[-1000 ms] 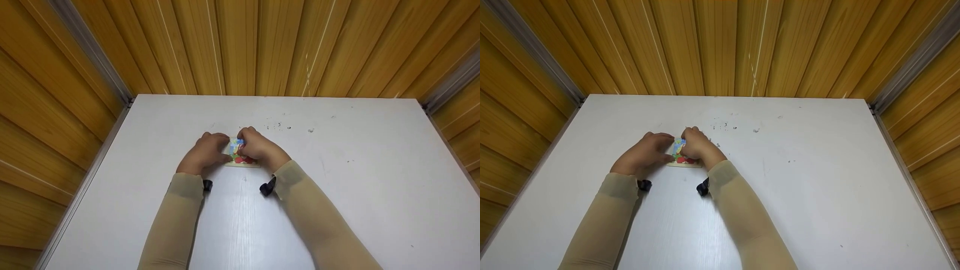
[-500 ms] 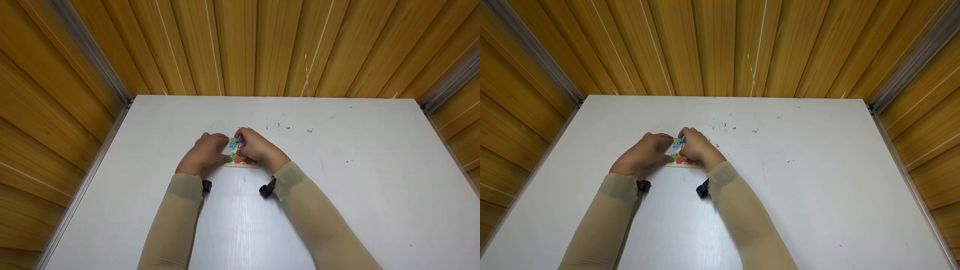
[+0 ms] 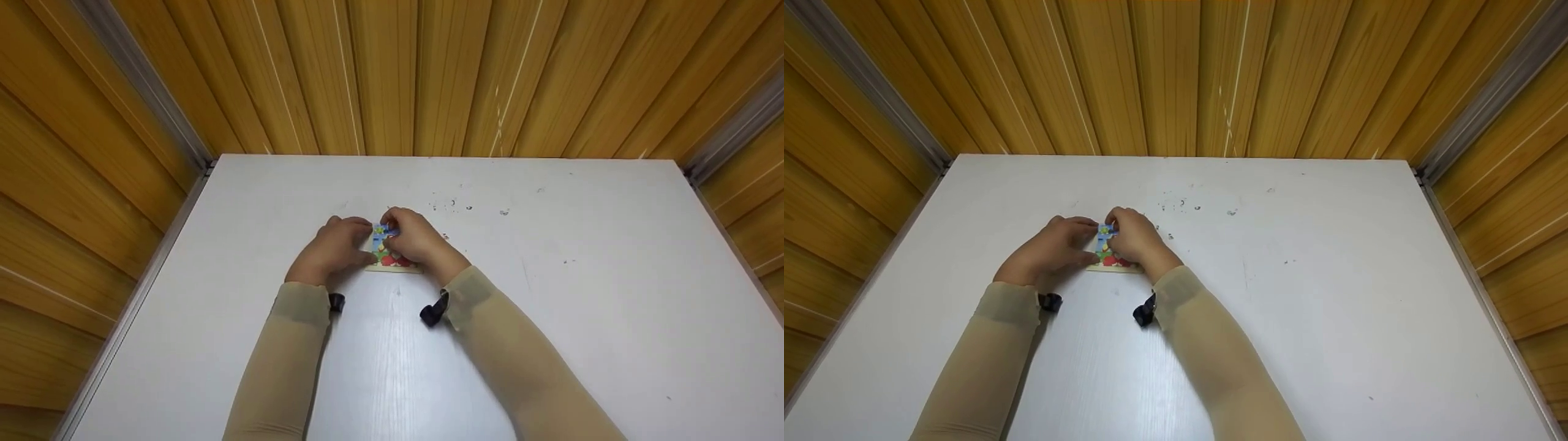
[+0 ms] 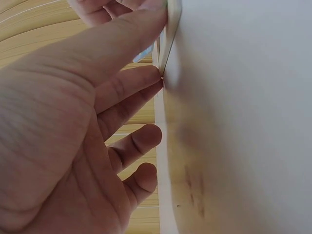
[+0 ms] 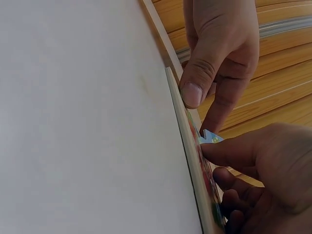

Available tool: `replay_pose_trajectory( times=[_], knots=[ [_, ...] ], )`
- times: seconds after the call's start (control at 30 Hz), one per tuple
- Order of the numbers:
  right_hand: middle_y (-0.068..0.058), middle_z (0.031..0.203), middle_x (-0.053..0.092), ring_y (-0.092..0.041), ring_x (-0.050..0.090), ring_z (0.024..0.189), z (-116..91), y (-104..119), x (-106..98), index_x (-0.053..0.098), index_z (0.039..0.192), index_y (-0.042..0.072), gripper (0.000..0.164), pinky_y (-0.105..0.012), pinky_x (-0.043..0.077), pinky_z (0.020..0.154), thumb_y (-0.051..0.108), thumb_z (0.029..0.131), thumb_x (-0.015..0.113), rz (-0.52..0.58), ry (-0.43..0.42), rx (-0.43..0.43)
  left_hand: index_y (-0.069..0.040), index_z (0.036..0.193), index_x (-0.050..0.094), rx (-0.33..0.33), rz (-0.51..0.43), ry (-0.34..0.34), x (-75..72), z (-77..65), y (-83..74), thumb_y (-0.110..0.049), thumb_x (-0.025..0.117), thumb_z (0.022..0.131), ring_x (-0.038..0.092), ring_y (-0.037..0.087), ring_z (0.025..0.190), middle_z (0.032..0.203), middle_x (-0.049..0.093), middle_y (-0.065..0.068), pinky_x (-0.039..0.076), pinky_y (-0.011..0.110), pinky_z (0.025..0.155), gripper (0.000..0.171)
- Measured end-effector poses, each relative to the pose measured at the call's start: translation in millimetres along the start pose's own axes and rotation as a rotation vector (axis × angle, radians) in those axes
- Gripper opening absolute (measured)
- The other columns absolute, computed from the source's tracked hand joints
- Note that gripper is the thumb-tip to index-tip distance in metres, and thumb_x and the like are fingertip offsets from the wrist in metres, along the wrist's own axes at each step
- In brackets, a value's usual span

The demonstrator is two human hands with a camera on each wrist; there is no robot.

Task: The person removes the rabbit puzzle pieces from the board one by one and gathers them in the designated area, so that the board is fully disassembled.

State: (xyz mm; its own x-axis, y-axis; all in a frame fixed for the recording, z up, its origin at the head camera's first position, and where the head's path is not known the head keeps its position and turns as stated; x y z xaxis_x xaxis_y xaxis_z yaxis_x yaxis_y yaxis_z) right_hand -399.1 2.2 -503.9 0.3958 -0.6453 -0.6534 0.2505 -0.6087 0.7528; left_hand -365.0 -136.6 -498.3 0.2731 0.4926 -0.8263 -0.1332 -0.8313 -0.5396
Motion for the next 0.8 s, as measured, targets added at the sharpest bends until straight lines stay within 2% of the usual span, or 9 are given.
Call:
replay_pose_trajectory(
  times=[0.33,0.53,0.63,0.8],
  knots=[
    [-0.013,0.129,0.076,-0.027,0.069,0.119,-1,-6,-3,0.075,0.139,0.004,0.037,-0.046,0.057,0.113,0.012,0.104,0.078,0.074,-0.027,0.033,-0.013,0.153,0.072,0.004,0.014,-0.004,-0.5,-1.8,-1.1,-0.029,0.093,0.095,0.051,0.035,0.154,0.168,0.063,0.003,0.046,0.056,0.131,0.064],
    [-0.013,0.129,0.076,-0.022,0.072,0.110,0,-11,-7,0.074,0.143,0.003,0.039,-0.033,0.061,0.097,0.014,0.105,0.078,0.205,-0.006,0.057,-0.015,0.155,0.071,-0.016,0.021,0.003,-0.4,-3.9,0.1,-0.032,0.094,0.095,0.051,0.036,0.156,0.169,0.062,0.002,0.046,0.058,0.131,0.066],
    [-0.014,0.131,0.075,-0.018,0.072,0.106,0,-13,-16,0.074,0.143,0.004,0.039,-0.026,0.058,0.088,0.013,0.105,0.078,0.263,-0.014,0.058,-0.015,0.155,0.071,-0.024,0.006,0.004,-1.4,-3.5,0.0,-0.031,0.094,0.095,0.050,0.037,0.156,0.168,0.063,0.003,0.045,0.059,0.131,0.066],
    [-0.015,0.137,0.071,-0.017,0.071,0.103,-3,-22,-33,0.073,0.144,0.006,0.038,-0.024,0.057,0.083,0.014,0.107,0.076,0.270,-0.017,0.072,-0.017,0.154,0.072,-0.049,-0.021,0.007,-0.2,-3.0,0.6,-0.031,0.094,0.095,0.050,0.036,0.156,0.167,0.063,0.001,0.045,0.060,0.132,0.065]
  ],
)
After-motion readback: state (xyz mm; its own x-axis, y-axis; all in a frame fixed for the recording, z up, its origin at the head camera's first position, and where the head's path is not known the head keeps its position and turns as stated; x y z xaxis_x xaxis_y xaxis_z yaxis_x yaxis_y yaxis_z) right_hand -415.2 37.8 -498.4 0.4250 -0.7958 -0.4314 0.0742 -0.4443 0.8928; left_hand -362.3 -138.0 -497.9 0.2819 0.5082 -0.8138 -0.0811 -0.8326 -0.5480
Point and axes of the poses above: each hand's wrist, its own z-axis towards the middle knuckle, its own x-axis out of the palm, y = z × x, the point moved 10 cm from there along z, towards the middle knuckle
